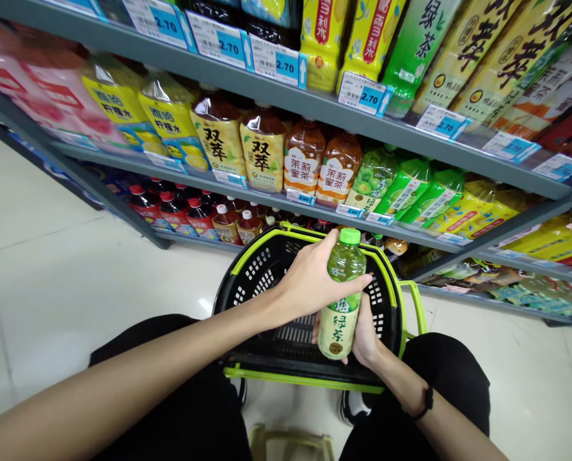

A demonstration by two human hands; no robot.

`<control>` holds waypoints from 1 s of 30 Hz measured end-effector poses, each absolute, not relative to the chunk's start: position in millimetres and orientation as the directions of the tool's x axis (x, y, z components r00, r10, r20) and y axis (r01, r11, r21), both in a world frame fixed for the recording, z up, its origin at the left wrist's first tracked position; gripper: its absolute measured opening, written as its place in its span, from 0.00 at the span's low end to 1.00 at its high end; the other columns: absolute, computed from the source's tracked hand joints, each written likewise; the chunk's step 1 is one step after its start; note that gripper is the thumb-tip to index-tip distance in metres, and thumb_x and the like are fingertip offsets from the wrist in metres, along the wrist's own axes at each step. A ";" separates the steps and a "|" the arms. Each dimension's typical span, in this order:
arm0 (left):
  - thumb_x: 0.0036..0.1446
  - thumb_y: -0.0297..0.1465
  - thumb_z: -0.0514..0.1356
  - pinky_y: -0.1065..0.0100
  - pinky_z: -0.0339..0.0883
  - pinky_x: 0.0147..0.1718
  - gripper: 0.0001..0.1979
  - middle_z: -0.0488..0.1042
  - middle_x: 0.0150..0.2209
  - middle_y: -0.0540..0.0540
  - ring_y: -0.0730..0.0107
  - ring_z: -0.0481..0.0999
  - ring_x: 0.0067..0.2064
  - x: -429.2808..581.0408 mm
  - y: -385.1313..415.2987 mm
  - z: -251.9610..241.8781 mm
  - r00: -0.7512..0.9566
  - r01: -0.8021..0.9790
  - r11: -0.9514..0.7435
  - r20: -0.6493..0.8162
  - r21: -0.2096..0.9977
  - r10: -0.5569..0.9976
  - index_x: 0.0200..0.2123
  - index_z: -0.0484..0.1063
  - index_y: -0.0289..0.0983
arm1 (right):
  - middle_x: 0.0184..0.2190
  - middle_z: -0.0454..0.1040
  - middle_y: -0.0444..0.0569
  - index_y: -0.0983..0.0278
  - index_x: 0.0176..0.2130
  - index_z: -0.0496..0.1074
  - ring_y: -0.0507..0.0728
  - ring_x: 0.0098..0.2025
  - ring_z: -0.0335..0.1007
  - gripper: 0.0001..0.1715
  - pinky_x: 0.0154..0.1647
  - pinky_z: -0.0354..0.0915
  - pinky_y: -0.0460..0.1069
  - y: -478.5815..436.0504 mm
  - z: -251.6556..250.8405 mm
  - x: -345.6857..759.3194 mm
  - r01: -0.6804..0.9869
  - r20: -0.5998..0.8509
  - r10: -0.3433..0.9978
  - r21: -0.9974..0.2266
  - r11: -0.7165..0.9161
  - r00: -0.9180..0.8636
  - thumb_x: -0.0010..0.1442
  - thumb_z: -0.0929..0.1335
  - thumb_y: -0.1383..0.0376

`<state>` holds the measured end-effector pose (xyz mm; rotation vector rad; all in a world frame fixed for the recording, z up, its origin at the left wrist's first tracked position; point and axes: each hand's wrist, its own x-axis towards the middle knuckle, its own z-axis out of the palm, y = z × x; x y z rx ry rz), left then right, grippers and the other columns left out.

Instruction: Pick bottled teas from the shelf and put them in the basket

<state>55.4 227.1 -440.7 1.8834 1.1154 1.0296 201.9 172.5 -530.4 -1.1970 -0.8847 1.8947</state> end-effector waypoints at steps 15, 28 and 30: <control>0.54 0.46 0.72 0.59 0.72 0.43 0.25 0.81 0.40 0.46 0.58 0.81 0.40 55.2 226.7 -439.2 0.313 0.346 -0.383 0.279 0.857 0.908 0.46 0.68 0.38 | 0.23 0.75 0.55 0.61 0.26 0.74 0.59 0.24 0.70 0.52 0.29 0.68 0.54 172.0 -531.3 202.9 -0.228 -0.417 0.841 -0.832 -0.506 -0.344 0.52 0.53 0.22; 0.53 0.47 0.71 0.60 0.73 0.41 0.25 0.82 0.41 0.45 0.57 0.81 0.41 55.1 227.3 -440.0 0.314 0.358 -0.370 0.262 0.857 0.912 0.45 0.68 0.39 | 0.23 0.76 0.56 0.63 0.29 0.79 0.60 0.24 0.72 0.57 0.29 0.69 0.55 171.0 -528.0 201.6 -0.199 -0.434 0.842 -0.838 -0.508 -0.321 0.51 0.52 0.20; 0.54 0.47 0.71 0.59 0.73 0.42 0.25 0.82 0.41 0.45 0.57 0.81 0.41 55.3 227.3 -440.5 0.311 0.363 -0.374 0.268 0.853 0.912 0.45 0.68 0.39 | 0.23 0.76 0.56 0.63 0.30 0.79 0.60 0.24 0.72 0.58 0.30 0.70 0.55 171.2 -529.9 202.5 -0.197 -0.428 0.845 -0.843 -0.501 -0.320 0.51 0.51 0.20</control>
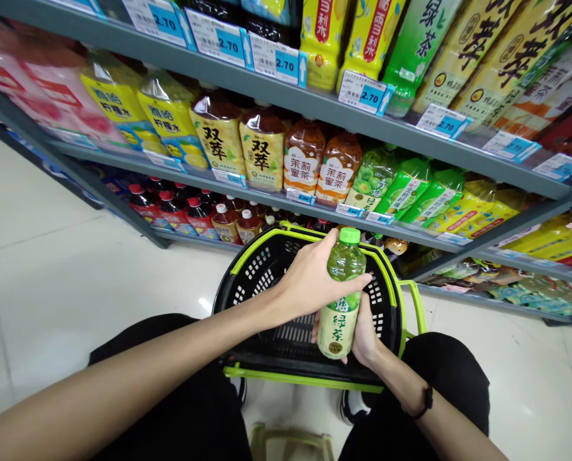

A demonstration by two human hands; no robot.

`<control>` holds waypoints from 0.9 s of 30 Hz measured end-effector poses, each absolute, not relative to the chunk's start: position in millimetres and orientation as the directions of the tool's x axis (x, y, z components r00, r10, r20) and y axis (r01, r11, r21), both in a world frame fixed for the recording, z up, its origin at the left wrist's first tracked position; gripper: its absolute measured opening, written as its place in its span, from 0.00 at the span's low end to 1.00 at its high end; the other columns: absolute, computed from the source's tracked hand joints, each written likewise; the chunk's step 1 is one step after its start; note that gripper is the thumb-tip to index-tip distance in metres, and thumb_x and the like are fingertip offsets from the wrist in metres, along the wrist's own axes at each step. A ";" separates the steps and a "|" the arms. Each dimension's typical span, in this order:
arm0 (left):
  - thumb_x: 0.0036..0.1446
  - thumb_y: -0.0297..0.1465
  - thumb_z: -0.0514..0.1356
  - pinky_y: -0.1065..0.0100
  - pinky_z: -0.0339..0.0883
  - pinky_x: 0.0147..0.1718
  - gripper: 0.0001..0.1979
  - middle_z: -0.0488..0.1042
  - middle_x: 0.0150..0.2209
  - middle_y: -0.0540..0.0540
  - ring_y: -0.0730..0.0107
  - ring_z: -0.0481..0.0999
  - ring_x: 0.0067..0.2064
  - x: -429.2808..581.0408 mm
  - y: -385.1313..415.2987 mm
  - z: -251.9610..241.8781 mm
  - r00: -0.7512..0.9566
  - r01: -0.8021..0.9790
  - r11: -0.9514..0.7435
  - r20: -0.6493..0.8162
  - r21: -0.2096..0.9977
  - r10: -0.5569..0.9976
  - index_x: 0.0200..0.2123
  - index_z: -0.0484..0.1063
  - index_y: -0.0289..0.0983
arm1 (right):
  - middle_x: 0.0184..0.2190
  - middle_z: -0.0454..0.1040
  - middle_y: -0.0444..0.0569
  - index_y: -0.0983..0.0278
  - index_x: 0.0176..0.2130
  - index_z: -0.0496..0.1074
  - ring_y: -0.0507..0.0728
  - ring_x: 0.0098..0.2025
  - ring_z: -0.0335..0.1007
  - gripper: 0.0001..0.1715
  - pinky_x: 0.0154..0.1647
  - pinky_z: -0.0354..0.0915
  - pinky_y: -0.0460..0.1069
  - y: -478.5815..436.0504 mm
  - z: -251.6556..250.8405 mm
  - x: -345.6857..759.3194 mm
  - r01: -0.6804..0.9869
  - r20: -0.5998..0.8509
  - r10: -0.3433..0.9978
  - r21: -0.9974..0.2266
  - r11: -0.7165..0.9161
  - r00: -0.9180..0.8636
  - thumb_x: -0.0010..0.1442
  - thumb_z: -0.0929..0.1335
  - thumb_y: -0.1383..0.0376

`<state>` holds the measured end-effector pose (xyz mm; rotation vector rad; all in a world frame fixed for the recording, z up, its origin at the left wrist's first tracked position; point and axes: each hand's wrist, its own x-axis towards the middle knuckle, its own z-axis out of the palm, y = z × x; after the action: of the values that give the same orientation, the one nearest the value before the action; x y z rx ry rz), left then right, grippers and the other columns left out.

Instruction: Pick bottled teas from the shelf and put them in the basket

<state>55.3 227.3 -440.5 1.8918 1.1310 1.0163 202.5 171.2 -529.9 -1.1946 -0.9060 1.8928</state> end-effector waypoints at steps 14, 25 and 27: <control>0.54 0.47 0.71 0.58 0.73 0.42 0.25 0.82 0.41 0.44 0.56 0.82 0.41 55.2 227.1 -440.7 0.313 0.350 -0.378 0.273 0.857 0.910 0.46 0.68 0.39 | 0.23 0.75 0.57 0.63 0.29 0.77 0.60 0.24 0.71 0.57 0.29 0.69 0.55 171.5 -533.2 203.1 -0.224 -0.406 0.850 -0.842 -0.491 -0.336 0.53 0.51 0.21; 0.51 0.51 0.72 0.56 0.73 0.44 0.31 0.81 0.46 0.42 0.56 0.81 0.44 46.9 247.4 -447.9 0.282 0.335 -0.265 0.172 0.904 0.944 0.50 0.72 0.37 | 0.29 0.79 0.61 0.68 0.38 0.78 0.62 0.28 0.76 0.52 0.15 0.62 0.48 174.1 -525.4 205.7 -0.320 -0.390 0.817 -0.779 -0.539 -0.425 0.62 0.52 0.29; 0.53 0.52 0.70 0.56 0.73 0.46 0.30 0.81 0.47 0.42 0.56 0.81 0.46 42.3 260.6 -455.3 0.215 0.283 -0.161 0.101 0.945 0.971 0.49 0.74 0.37 | 0.33 0.80 0.63 0.71 0.44 0.76 0.63 0.29 0.78 0.51 0.12 0.60 0.46 175.5 -519.8 207.9 -0.370 -0.345 0.785 -0.736 -0.566 -0.514 0.64 0.52 0.31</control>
<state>42.3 260.6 -455.3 1.6191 1.2041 0.9946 207.9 175.5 -519.8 -0.8866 -0.7818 2.1092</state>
